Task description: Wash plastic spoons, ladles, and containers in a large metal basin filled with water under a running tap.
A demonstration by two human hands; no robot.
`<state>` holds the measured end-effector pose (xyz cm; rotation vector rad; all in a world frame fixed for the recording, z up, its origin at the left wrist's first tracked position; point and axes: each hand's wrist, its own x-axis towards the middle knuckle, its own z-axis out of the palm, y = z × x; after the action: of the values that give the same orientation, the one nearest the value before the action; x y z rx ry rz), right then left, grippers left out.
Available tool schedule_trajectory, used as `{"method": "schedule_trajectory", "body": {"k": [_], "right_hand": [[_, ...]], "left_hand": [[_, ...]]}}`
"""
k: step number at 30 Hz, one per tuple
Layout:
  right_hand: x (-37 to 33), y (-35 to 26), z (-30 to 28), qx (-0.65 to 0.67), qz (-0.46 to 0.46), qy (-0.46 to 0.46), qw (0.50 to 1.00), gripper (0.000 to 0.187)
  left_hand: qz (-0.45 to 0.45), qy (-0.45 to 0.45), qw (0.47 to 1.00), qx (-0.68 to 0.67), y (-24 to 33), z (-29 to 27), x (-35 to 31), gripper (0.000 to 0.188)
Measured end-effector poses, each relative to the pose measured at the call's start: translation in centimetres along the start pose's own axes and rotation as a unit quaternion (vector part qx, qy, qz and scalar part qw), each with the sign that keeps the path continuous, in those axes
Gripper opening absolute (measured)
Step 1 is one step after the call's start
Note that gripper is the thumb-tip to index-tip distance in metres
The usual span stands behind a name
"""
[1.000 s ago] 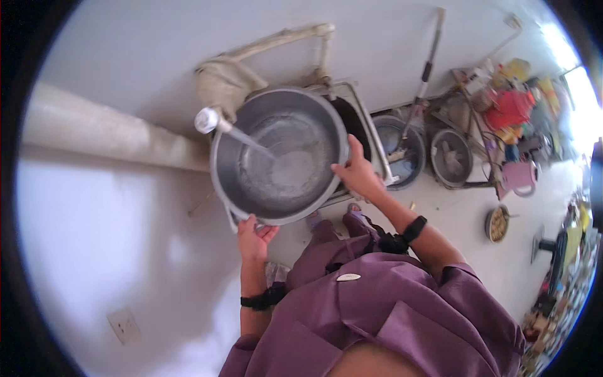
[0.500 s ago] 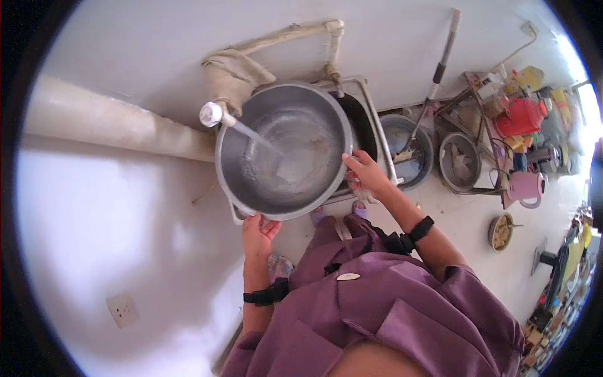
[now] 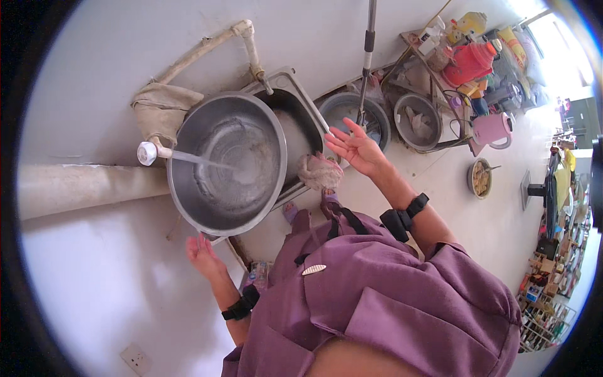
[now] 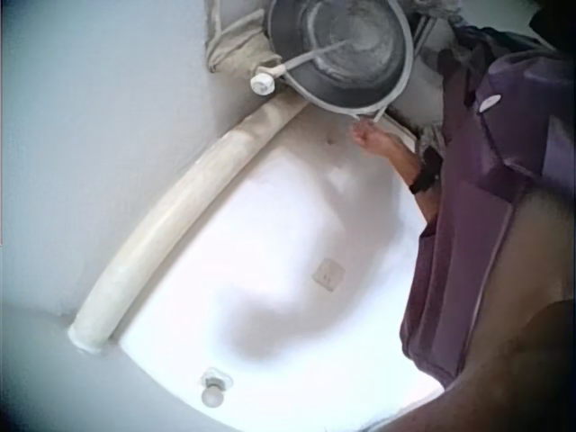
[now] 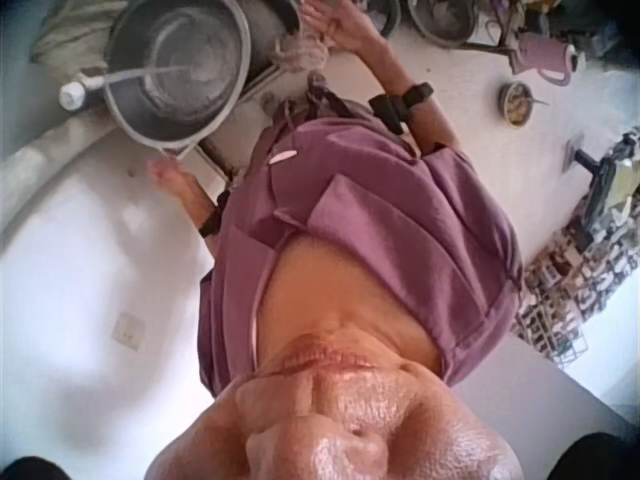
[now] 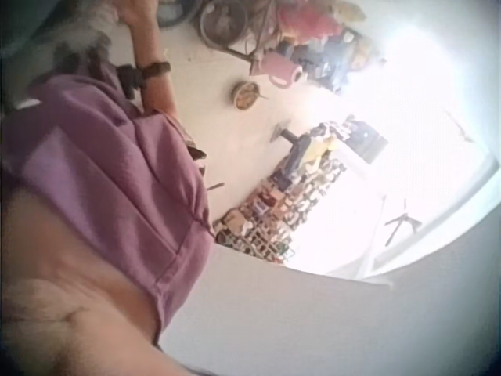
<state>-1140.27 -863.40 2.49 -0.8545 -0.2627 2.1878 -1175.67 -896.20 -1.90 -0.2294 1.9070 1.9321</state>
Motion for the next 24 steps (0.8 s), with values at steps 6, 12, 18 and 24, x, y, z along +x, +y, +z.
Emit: {"method": "schedule_trajectory", "body": {"k": [6,12,18,24], "right_hand": [[-2.5,-1.5,0.9,0.022,0.057,0.017,0.998,0.064],[0.4,-1.2,-9.7,-0.031,0.103,0.087,0.99,0.056],[-3.7,-0.8,-5.8,-0.509,0.004,0.091,0.856,0.058],[-1.2,1.2,-5.1,-0.691,-0.111,0.049,0.712,0.074]], "left_hand": [[0.013,-0.039,0.999,0.016,5.4,4.4,-4.0,0.052],[0.031,-0.138,0.99,0.021,7.9,6.8,-6.4,0.078],[0.011,-0.167,0.982,-0.088,8.2,7.0,-5.8,0.083],[0.101,-0.109,0.98,0.131,4.2,5.7,-1.1,0.095]]}}
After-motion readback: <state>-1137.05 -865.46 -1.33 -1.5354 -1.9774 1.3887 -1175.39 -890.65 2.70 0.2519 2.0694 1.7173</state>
